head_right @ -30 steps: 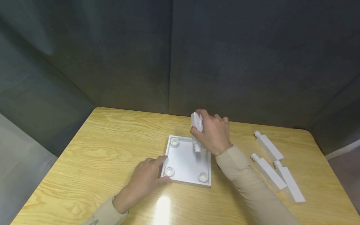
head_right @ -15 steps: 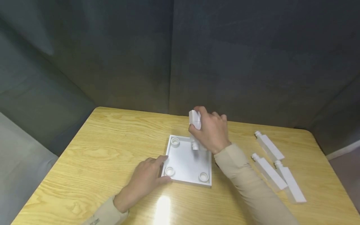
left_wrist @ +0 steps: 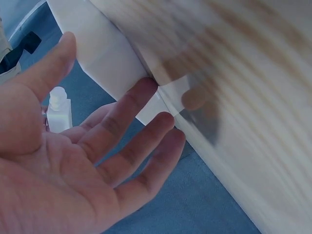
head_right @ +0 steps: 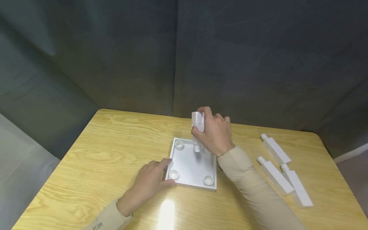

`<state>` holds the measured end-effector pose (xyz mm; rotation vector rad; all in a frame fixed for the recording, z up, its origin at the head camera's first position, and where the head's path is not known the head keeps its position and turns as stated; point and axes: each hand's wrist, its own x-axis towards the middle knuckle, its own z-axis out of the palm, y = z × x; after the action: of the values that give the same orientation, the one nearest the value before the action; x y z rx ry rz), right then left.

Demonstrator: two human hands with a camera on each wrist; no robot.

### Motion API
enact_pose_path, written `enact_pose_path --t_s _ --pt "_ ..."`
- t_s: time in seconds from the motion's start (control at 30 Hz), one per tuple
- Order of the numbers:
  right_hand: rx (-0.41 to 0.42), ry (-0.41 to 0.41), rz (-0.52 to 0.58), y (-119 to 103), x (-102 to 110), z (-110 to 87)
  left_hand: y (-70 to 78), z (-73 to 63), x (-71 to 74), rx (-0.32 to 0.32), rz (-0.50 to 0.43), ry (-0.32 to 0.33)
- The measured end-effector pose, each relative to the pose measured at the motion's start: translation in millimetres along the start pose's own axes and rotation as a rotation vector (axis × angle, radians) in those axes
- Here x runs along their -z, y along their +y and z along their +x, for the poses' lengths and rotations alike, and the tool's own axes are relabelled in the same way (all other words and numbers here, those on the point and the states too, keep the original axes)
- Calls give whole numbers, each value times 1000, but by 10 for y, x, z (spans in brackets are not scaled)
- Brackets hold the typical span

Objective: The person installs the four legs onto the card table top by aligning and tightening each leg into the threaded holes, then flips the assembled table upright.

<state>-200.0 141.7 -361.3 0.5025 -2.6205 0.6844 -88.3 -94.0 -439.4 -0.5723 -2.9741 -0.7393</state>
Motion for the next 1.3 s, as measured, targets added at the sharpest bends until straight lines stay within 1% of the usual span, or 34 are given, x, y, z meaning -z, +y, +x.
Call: enact_pose_path --t_s 0.2,0.53,0.7,0.8,0.9,1.07,1.23,1.3 --pt "3 11 24 -13 -38 -5 -7 -5 -3 9 3 -2" --pt "4 28 38 -40 -71 2 -16 -1 -6 -9 24 2" --pt "-10 13 52 -55 -110 7 -13 -1 -5 -15 36 7" --pt "-12 11 63 -56 -135 3 -8 -5 -8 -29 45 14" --pt "-4 24 68 -55 -156 -1 -8 -13 -13 -39 49 17" --pt "8 44 80 -69 -177 13 -21 -14 -19 -34 55 11" --pt "16 43 112 -114 -213 44 -33 -6 -19 -40 66 19" --pt "21 38 122 -131 -233 51 -25 -4 -15 -31 63 13"
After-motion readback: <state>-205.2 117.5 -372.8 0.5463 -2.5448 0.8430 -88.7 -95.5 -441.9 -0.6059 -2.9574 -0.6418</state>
